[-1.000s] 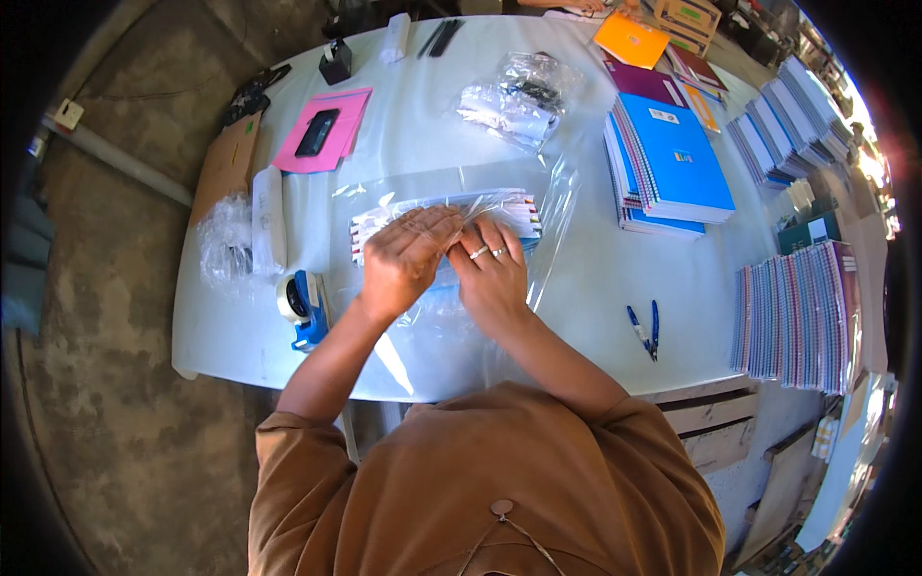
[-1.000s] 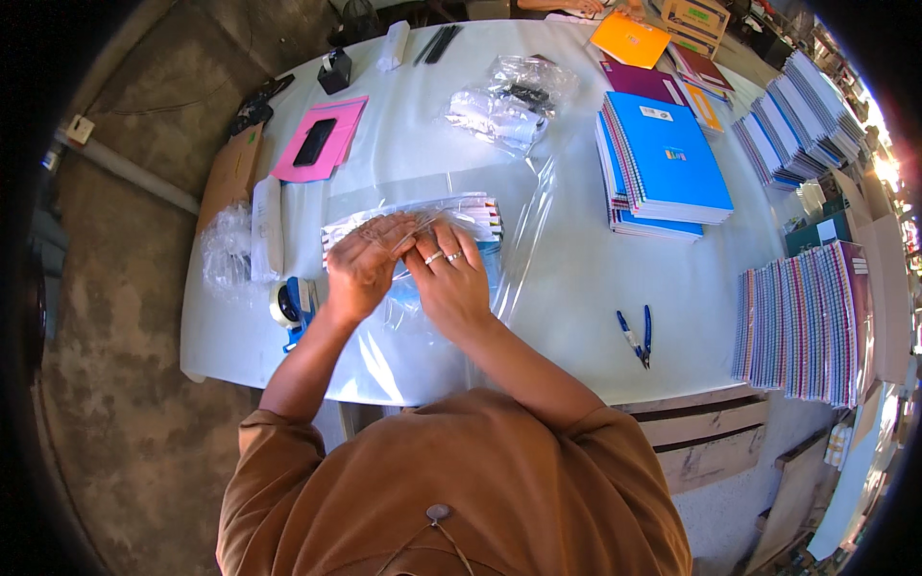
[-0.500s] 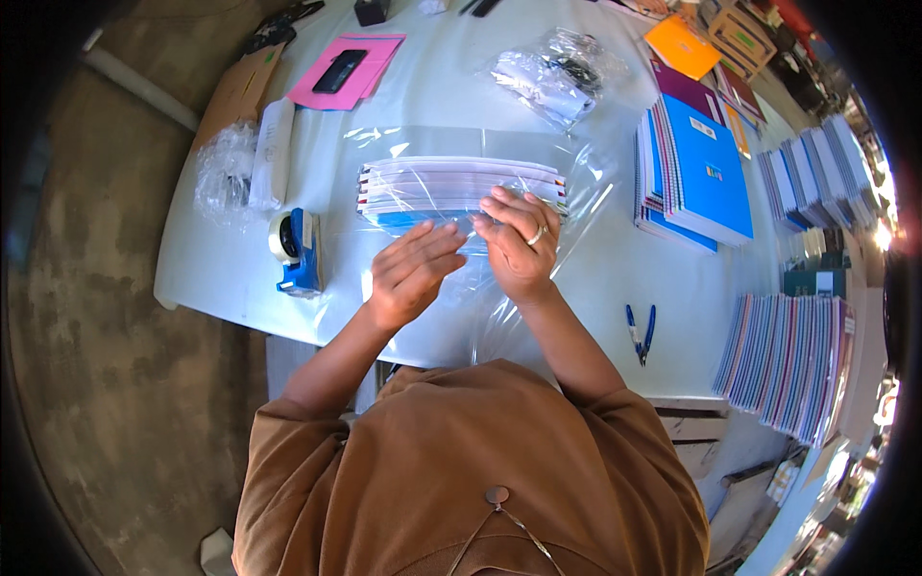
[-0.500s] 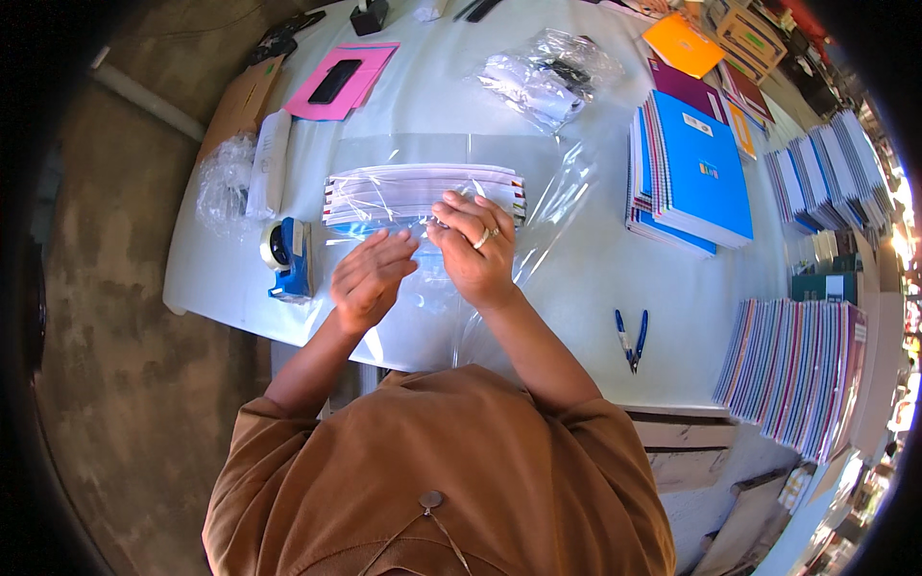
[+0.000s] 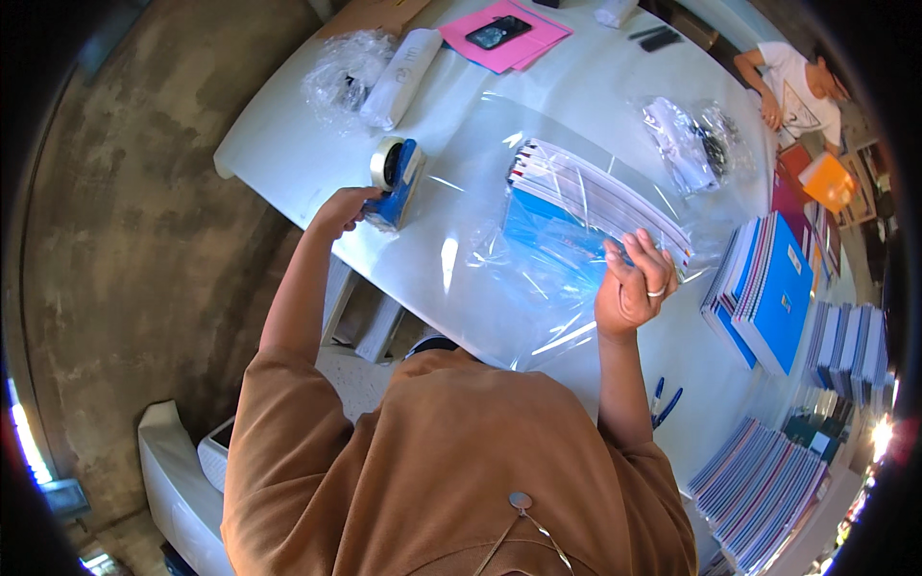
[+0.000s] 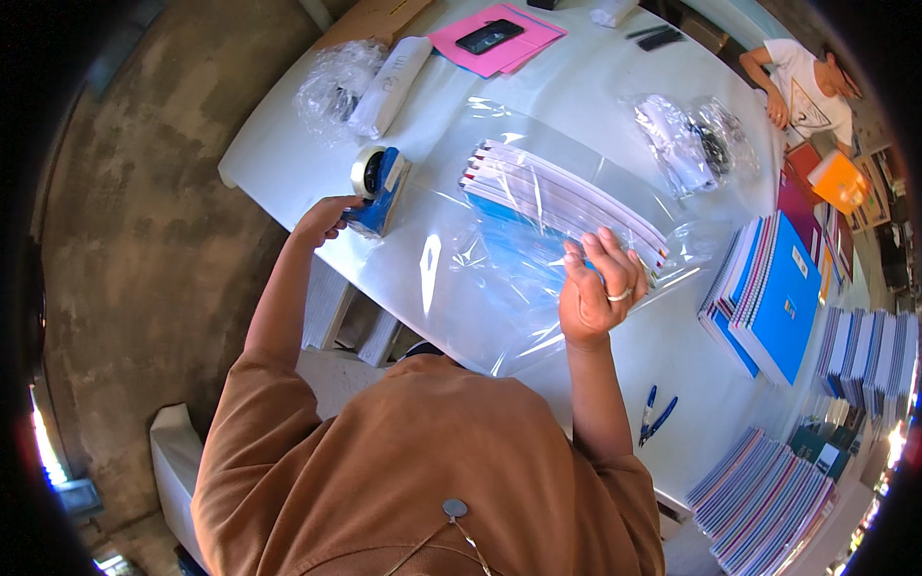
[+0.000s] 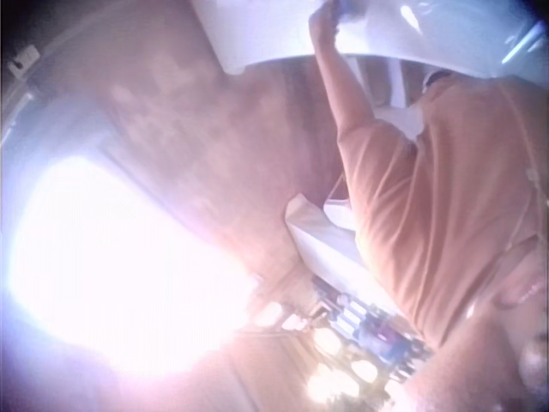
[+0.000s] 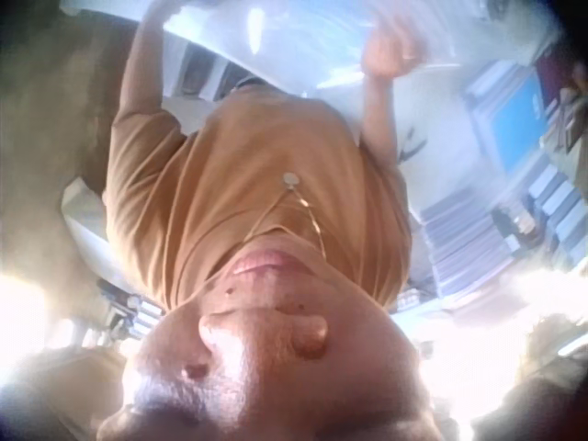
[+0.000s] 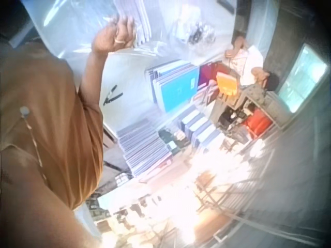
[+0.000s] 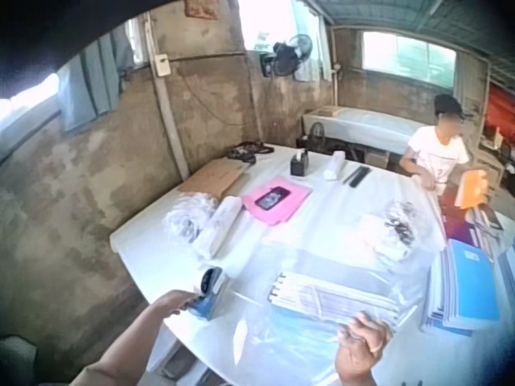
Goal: The person places stacks of notebooks into clear plastic bags, folds the bags closed, and secures them with adhesive tape before setting them aside.
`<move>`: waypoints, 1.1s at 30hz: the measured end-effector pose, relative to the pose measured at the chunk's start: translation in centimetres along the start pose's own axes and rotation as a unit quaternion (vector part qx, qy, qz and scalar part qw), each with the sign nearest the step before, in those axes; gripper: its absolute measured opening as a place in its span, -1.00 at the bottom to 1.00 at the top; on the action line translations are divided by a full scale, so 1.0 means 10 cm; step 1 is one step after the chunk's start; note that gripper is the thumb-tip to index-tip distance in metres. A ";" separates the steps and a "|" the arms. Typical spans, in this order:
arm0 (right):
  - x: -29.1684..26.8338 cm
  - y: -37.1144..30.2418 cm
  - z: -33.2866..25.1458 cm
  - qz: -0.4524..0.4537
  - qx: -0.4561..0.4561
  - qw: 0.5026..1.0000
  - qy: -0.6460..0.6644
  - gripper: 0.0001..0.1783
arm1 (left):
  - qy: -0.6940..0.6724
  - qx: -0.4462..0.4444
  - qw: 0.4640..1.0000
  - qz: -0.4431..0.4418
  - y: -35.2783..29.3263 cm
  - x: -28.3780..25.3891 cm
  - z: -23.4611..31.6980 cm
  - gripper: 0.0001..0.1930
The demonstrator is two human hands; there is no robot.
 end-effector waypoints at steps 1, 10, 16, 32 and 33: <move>0.00 0.00 0.00 -0.002 -0.002 1.000 0.007 -0.71 | -0.005 -0.003 1.000 0.004 0.00 -0.04 -0.08 -0.67; 0.03 0.01 0.00 -0.009 -0.002 1.000 -0.014 -0.70 | -0.236 0.119 0.958 -0.108 -0.32 -0.09 -1.15 -0.89; 0.05 -0.02 0.03 0.009 0.005 1.000 -0.005 -0.71 | -0.229 0.417 0.837 0.270 -0.72 0.36 0.15 -0.74; -0.10 0.32 -0.07 -0.249 -0.008 0.964 -0.092 -0.51 | -0.198 0.242 0.947 -0.073 -1.46 2.51 0.34 -0.49; -0.14 0.43 -0.10 -0.309 -0.023 0.948 -0.076 -0.49 | -0.202 0.212 0.955 -0.036 -1.16 2.48 0.22 -0.54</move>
Point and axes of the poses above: each hand's wrist, its own y-axis towards the middle knuckle, its own x-axis out of the palm, z = x × y, the point moved 4 cm from there along y, towards the middle knuckle, and after that the axes turned 13 degrees about -y, right-handed, at the moved point
